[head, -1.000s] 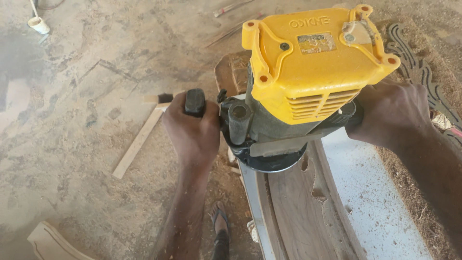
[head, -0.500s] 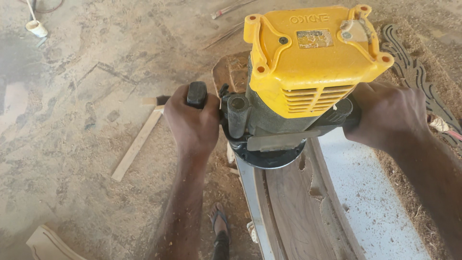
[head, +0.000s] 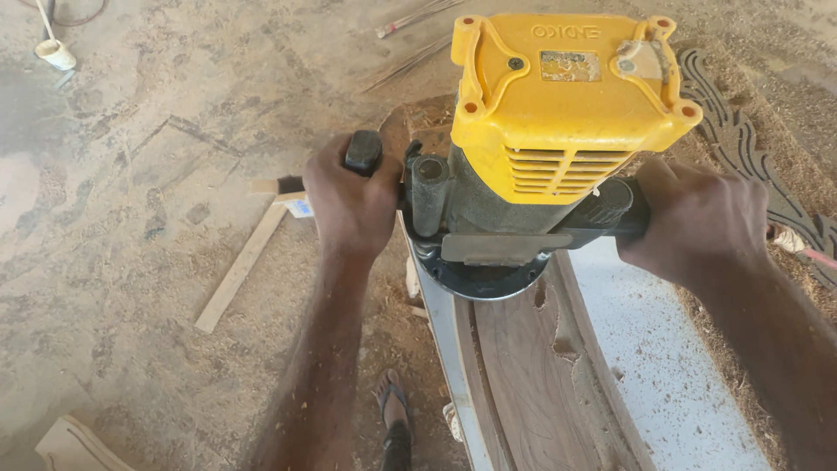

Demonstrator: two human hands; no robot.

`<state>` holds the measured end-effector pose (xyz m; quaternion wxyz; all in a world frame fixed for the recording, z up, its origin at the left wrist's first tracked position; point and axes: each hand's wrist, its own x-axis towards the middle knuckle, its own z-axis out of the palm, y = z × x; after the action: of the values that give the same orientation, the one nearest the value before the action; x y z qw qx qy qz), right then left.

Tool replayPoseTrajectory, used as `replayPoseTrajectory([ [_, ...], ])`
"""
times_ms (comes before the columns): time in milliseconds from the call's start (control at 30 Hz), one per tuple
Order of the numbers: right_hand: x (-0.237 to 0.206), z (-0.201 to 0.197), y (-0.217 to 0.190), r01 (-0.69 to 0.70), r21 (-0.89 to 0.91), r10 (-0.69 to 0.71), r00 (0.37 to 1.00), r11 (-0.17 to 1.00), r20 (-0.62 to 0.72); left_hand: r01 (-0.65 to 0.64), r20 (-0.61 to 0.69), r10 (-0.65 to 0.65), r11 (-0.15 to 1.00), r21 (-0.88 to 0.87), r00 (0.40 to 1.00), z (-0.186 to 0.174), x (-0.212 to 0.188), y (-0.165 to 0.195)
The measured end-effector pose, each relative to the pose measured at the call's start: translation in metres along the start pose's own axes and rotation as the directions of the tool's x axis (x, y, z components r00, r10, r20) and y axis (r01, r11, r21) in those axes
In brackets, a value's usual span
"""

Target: The person uses a yellow electric wood router to carve a decorative pattern into a rectangular wooden board. They guide the tool along the wood surface with both hands, creating a continuous carved design while sawdust accumulates around the work area.

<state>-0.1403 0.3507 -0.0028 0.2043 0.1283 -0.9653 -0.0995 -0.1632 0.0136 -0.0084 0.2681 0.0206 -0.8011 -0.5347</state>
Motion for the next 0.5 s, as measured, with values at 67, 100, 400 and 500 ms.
replayPoseTrajectory([
  [67,-0.002,0.002,0.001,-0.021,-0.015,0.022,1.0,1.0,0.018,0.038,0.024,-0.038,0.999,0.014,0.999,0.0,0.003,0.004],
  [100,-0.004,0.003,0.001,-0.03,-0.033,0.031,0.999,0.999,0.021,0.027,0.021,-0.027,0.999,0.019,0.999,0.001,0.003,0.005],
  [400,-0.015,0.006,0.001,-0.116,-0.099,0.126,0.987,0.988,0.104,0.116,0.13,-0.11,0.993,-0.039,0.985,0.003,0.012,0.012],
  [500,-0.015,0.004,0.0,-0.114,-0.099,0.123,0.988,0.989,0.094,0.107,0.127,-0.1,0.993,-0.045,0.987,0.003,0.012,0.01],
])
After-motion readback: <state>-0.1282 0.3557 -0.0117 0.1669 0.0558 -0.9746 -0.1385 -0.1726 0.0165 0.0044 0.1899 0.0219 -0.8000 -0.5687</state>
